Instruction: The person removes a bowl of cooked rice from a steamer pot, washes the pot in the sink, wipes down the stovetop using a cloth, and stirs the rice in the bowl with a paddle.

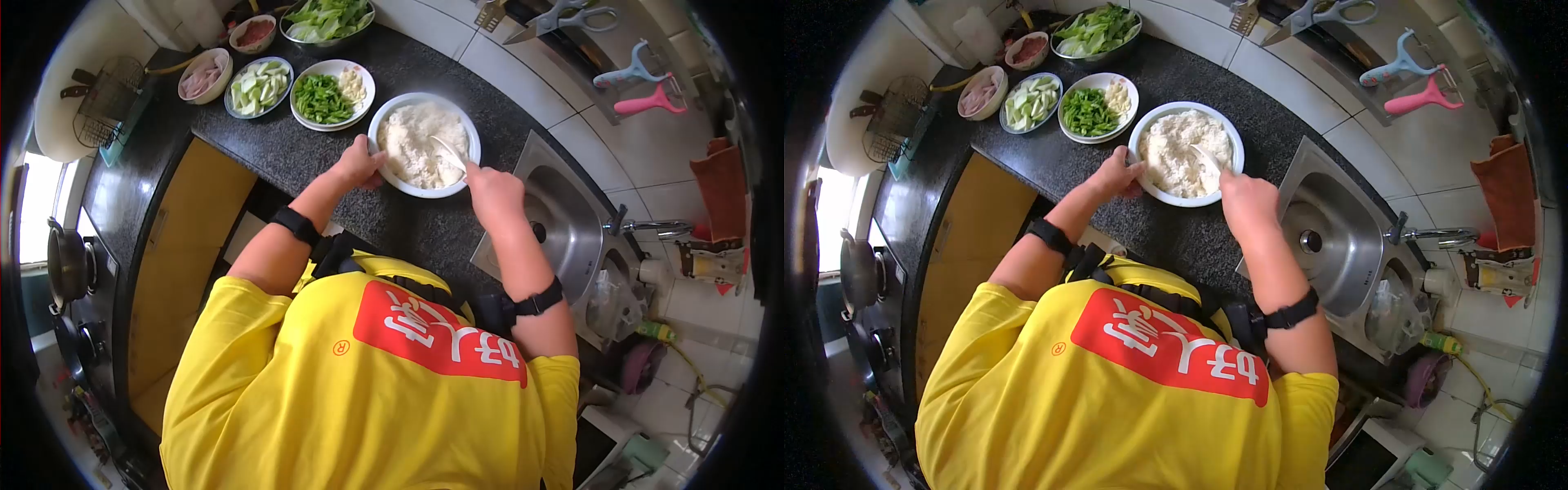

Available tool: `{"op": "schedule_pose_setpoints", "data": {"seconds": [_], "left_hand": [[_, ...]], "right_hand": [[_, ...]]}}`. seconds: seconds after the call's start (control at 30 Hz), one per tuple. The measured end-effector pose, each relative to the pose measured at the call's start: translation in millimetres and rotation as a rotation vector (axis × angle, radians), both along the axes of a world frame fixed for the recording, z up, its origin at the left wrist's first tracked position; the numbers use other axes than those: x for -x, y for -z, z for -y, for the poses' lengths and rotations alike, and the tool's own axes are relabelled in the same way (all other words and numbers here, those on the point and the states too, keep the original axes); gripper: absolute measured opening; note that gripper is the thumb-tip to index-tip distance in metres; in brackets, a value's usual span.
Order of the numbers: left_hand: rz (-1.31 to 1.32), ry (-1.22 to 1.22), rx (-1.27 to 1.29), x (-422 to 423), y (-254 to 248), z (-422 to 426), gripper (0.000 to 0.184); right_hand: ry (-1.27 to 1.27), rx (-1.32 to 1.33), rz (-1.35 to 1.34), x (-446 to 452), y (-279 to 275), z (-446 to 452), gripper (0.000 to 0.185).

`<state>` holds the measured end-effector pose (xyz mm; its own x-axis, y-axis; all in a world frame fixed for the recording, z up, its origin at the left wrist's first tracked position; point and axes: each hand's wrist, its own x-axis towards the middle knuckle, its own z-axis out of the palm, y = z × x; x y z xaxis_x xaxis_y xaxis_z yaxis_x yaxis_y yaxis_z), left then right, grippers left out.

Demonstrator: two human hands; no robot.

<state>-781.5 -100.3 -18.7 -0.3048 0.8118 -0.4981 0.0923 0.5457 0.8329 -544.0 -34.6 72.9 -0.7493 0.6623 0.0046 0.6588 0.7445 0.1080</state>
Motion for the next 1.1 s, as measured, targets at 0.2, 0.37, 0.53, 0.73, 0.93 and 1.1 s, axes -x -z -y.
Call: {"op": "schedule_pose_setpoints", "data": {"seconds": [0.2,0.37,0.53,0.73,0.93,1.1], "left_hand": [[-0.098,-0.051,0.026,-17.0,-6.8,5.5,0.039],[0.053,-0.048,0.101,-19.5,-11.0,23.2,0.042],[0.176,0.025,0.201,-19.6,-14.4,36.7,0.047],[0.354,0.011,0.272,-12.6,-11.7,29.2,0.054],[0.328,-0.024,0.235,-15.6,-33.6,28.7,0.053],[0.296,-0.067,0.239,-16.2,-22.2,26.1,0.051]], "right_hand": [[0.13,-0.004,-0.192,-38.0,-17.4,1.4,0.013],[0.158,-0.008,-0.201,-45.7,5.4,-5.5,0.019],[0.13,0.041,-0.107,-19.1,21.6,-2.3,0.025],[-0.032,0.292,-0.133,-3.2,23.2,-39.6,0.015],[-0.163,0.47,-0.279,-13.6,39.5,-61.6,0.017],[-0.244,0.289,-0.102,-17.6,32.6,-39.3,0.028]]}}
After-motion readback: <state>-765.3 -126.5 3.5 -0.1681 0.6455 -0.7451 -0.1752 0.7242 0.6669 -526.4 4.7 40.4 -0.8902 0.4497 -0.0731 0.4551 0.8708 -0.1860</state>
